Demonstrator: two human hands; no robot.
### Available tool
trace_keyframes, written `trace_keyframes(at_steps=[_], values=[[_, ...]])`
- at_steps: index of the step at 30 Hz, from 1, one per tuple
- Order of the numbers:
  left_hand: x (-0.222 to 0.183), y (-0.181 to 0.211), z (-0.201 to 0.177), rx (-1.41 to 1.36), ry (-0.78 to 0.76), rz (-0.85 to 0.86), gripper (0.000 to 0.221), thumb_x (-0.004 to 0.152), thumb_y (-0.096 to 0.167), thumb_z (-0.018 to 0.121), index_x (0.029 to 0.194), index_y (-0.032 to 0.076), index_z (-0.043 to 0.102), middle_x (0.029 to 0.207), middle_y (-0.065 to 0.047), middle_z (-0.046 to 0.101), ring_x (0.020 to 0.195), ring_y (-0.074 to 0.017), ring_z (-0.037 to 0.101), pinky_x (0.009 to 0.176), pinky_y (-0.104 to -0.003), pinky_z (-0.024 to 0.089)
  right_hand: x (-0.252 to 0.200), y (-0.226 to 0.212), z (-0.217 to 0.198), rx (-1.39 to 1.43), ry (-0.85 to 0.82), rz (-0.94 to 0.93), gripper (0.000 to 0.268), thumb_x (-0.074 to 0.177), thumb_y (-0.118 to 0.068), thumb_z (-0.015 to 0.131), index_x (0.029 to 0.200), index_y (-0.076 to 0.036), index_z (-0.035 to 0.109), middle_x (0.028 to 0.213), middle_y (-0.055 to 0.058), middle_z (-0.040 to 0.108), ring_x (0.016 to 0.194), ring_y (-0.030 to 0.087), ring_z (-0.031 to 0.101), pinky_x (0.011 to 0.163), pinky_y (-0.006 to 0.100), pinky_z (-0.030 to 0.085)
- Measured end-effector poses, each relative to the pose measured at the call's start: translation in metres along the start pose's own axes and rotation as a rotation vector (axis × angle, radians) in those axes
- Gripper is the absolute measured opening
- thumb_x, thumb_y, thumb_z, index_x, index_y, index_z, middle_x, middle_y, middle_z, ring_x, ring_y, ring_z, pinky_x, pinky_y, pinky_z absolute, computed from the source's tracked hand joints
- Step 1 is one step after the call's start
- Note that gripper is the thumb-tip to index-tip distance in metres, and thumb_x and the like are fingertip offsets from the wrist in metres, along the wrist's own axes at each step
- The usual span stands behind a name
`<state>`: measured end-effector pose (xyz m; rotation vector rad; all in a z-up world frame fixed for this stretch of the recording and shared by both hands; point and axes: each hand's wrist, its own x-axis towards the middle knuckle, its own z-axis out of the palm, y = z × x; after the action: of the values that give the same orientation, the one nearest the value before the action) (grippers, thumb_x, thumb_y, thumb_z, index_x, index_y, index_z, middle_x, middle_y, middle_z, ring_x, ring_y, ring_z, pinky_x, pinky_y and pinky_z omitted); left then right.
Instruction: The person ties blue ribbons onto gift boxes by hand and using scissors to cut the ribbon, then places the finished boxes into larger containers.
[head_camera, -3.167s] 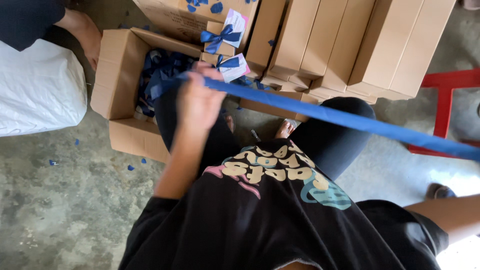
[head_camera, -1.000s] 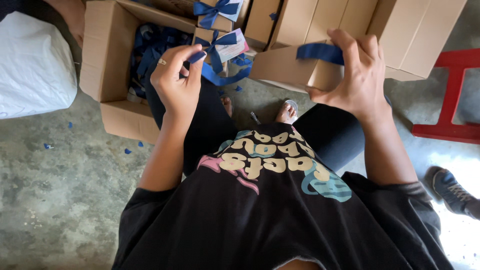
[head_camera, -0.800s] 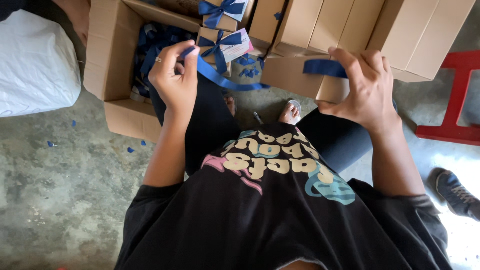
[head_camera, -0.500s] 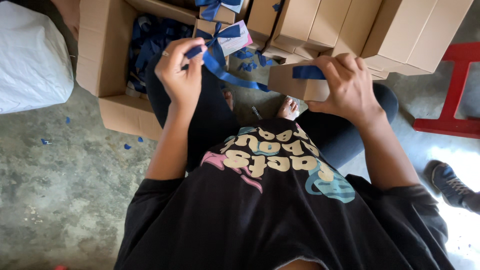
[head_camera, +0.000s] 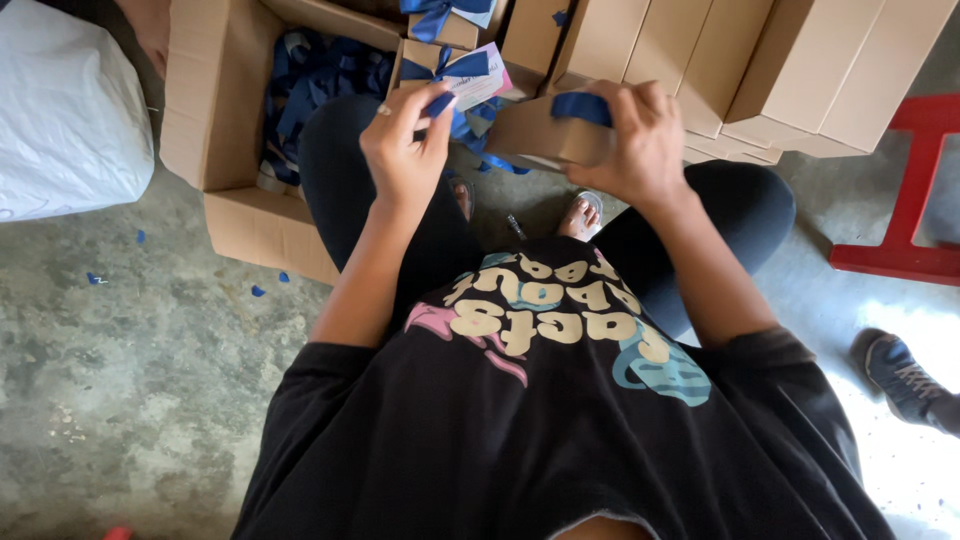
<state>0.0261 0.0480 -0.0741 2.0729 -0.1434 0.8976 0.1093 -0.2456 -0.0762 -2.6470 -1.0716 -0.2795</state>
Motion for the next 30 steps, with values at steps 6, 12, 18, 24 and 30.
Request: trace_keyframes(at_steps=[6, 12, 18, 24, 30], values=[[-0.004, -0.004, -0.016, 0.03, 0.048, -0.096, 0.012, 0.097, 0.0, 0.073, 0.109, 0.002, 0.07, 0.102, -0.013, 0.074, 0.087, -0.0228, 0.074, 0.069, -0.03, 0.068, 0.014, -0.014, 0.039, -0.003, -0.102, -0.048, 0.094, 0.056, -0.056, 0.094, 0.132, -0.013, 0.058, 0.1, 0.009, 0.061, 0.095, 0.025, 0.05, 0.076, 0.04, 0.048], [0.008, 0.0, -0.027, 0.062, 0.079, -0.046, 0.012, 0.097, 0.004, 0.075, 0.108, 0.0, 0.072, 0.101, -0.016, 0.074, 0.087, -0.0249, 0.076, 0.068, -0.032, 0.068, 0.02, -0.015, 0.057, 0.003, -0.232, -0.206, 0.094, 0.064, -0.064, 0.086, 0.139, -0.014, 0.06, 0.113, 0.006, 0.071, 0.099, 0.024, 0.05, 0.08, 0.04, 0.046], [0.025, 0.009, -0.03, 0.03, 0.12, -0.085, 0.009, 0.099, 0.005, 0.072, 0.104, -0.002, 0.073, 0.096, -0.015, 0.074, 0.077, -0.0201, 0.075, 0.065, -0.025, 0.063, 0.017, -0.006, 0.058, -0.068, -0.261, -0.255, 0.099, 0.061, -0.066, 0.084, 0.14, -0.01, 0.062, 0.125, 0.007, 0.071, 0.105, 0.025, 0.054, 0.077, 0.038, 0.047], [0.031, 0.022, -0.018, -0.108, 0.042, -0.173, 0.011, 0.1, 0.008, 0.07, 0.106, -0.002, 0.072, 0.098, -0.015, 0.072, 0.081, -0.0214, 0.078, 0.068, -0.026, 0.066, 0.019, -0.005, 0.06, -0.155, -0.252, -0.265, 0.099, 0.062, -0.067, 0.082, 0.14, -0.011, 0.059, 0.123, 0.007, 0.07, 0.102, 0.026, 0.054, 0.077, 0.039, 0.047], [0.029, 0.025, -0.014, -0.049, -0.025, -0.142, 0.007, 0.1, 0.007, 0.07, 0.104, 0.001, 0.072, 0.097, -0.013, 0.073, 0.078, -0.0189, 0.074, 0.063, -0.026, 0.06, 0.035, -0.015, 0.05, -0.113, -0.345, -0.258, 0.119, 0.065, -0.076, 0.083, 0.156, -0.011, 0.044, 0.132, 0.009, 0.066, 0.11, 0.026, 0.055, 0.086, 0.039, 0.049]])
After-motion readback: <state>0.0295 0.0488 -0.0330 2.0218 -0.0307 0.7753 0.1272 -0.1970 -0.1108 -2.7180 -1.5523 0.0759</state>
